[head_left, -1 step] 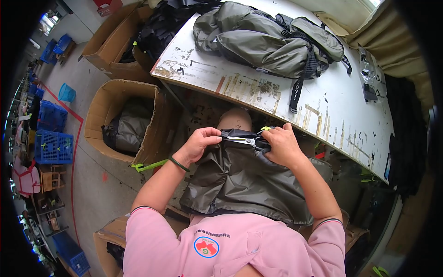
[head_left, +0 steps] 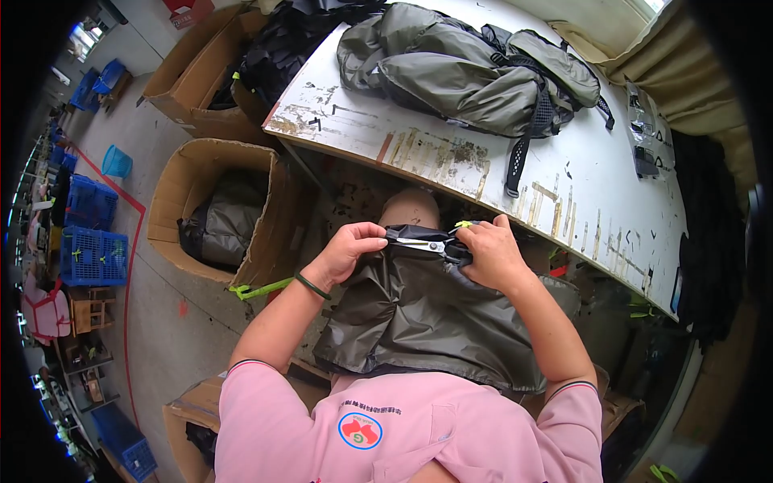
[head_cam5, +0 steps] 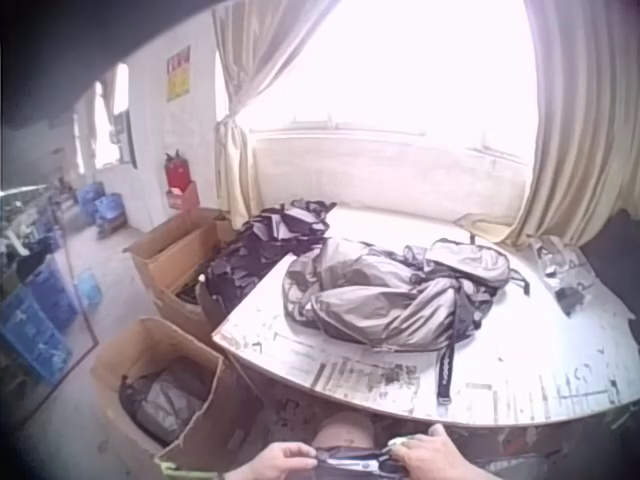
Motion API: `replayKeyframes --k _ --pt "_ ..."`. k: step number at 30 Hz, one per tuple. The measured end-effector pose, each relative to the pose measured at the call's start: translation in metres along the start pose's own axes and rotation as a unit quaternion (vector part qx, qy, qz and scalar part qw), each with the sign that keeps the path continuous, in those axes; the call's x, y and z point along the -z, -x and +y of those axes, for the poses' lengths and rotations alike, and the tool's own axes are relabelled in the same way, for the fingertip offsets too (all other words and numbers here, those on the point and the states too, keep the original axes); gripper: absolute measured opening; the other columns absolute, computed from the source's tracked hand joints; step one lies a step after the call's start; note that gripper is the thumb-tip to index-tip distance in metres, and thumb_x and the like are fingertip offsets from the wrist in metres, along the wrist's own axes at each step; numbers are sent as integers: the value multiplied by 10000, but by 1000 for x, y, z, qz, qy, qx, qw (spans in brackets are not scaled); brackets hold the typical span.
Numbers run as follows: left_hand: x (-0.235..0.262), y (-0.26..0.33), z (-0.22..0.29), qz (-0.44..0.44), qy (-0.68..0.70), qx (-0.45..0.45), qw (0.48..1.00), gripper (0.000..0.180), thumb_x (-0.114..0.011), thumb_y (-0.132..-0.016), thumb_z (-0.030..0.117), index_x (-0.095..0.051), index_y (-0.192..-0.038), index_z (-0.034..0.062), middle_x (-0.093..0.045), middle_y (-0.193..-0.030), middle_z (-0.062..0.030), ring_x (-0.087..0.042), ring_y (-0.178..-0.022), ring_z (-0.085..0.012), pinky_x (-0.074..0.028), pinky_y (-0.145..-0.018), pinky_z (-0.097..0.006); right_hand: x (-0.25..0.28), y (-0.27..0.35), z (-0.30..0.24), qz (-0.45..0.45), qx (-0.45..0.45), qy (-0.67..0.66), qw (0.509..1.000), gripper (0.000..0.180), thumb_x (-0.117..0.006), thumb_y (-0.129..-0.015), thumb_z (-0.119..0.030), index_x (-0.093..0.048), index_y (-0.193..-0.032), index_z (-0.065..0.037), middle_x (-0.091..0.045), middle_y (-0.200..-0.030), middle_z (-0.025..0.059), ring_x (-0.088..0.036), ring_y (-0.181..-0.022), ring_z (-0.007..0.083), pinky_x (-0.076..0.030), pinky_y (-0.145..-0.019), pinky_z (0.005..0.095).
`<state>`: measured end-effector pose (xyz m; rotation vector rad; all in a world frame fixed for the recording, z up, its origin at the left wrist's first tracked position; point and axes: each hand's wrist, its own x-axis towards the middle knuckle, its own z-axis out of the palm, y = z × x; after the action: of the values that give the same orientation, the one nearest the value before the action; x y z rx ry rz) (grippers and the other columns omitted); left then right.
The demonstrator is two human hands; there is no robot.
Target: Trimming excess threads from green fabric bag components using scissors.
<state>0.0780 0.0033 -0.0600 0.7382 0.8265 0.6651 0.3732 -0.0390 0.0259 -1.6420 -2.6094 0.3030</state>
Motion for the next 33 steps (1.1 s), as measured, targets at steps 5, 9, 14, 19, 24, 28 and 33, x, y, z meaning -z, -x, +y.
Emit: replayKeyframes --k 5,9,14,19,24,28,33 --pt "1 -1 -1 -1 7 6 1000 157 -718 -851 26 -686 -1005 29 -689 -944 -14 -632 -872 -82 -485 -832 -225 -4 -4 -2 0 1 -3 1000 396 -827 -604 -285 -653 -916 -115 -669 -843 58 -633 -881 233 -398 -815 399" --pt "3 -2 -3 -6 9 7 1000 158 -717 -851 24 -685 -1006 25 -691 -945 -19 -635 -873 -84 -487 -833 -225 -8 -7 -4 1 3 -6 1000 393 -834 -599 -279 -656 -913 -122 -670 -824 54 -638 -870 232 -398 -804 397" --pt "4 -3 -3 -7 13 11 1000 160 -715 -850 20 -686 -1007 24 -693 -946 -20 -637 -874 -86 -488 -836 -225 -9 -9 -2 -15 -5 5 1000 385 -835 -601 -269 -658 -911 -124 -679 -807 54 -652 -850 235 -400 -798 396" --pt "3 -2 -2 -6 20 12 1000 161 -714 -850 19 -685 -1008 21 -692 -946 -20 -636 -876 -88 -487 -838 -224 -4 -12 -6 -6 -1 6 1000 356 -823 -623 -262 -662 -910 -127 -683 -801 59 -659 -847 235 -398 -795 393" --pt "1 -1 -3 -5 16 12 1000 164 -714 -850 15 -684 -1011 19 -693 -950 -22 -635 -877 -87 -487 -842 -225 -2 -14 -8 -36 -8 8 999 349 -825 -635 -270 -664 -911 -130 -687 -802 66 -664 -855 237 -393 -786 387" --pt "-1 2 -5 -4 7 11 1000 166 -715 -849 14 -684 -1012 19 -693 -952 -24 -638 -875 -87 -491 -839 -226 -3 -13 -8 -96 -29 9 995 347 -828 -647 -282 -665 -911 -127 -692 -810 72 -668 -867 237 -388 -779 385" --pt "2 1 -6 -3 11 10 1000 170 -714 -849 15 -684 -1017 19 -695 -957 -26 -643 -865 -90 -502 -826 -231 -3 -14 -10 -92 -22 -7 995 366 -811 -639 -243 -637 -930 -104 -681 -828 75 -655 -866 248 -388 -788 382"
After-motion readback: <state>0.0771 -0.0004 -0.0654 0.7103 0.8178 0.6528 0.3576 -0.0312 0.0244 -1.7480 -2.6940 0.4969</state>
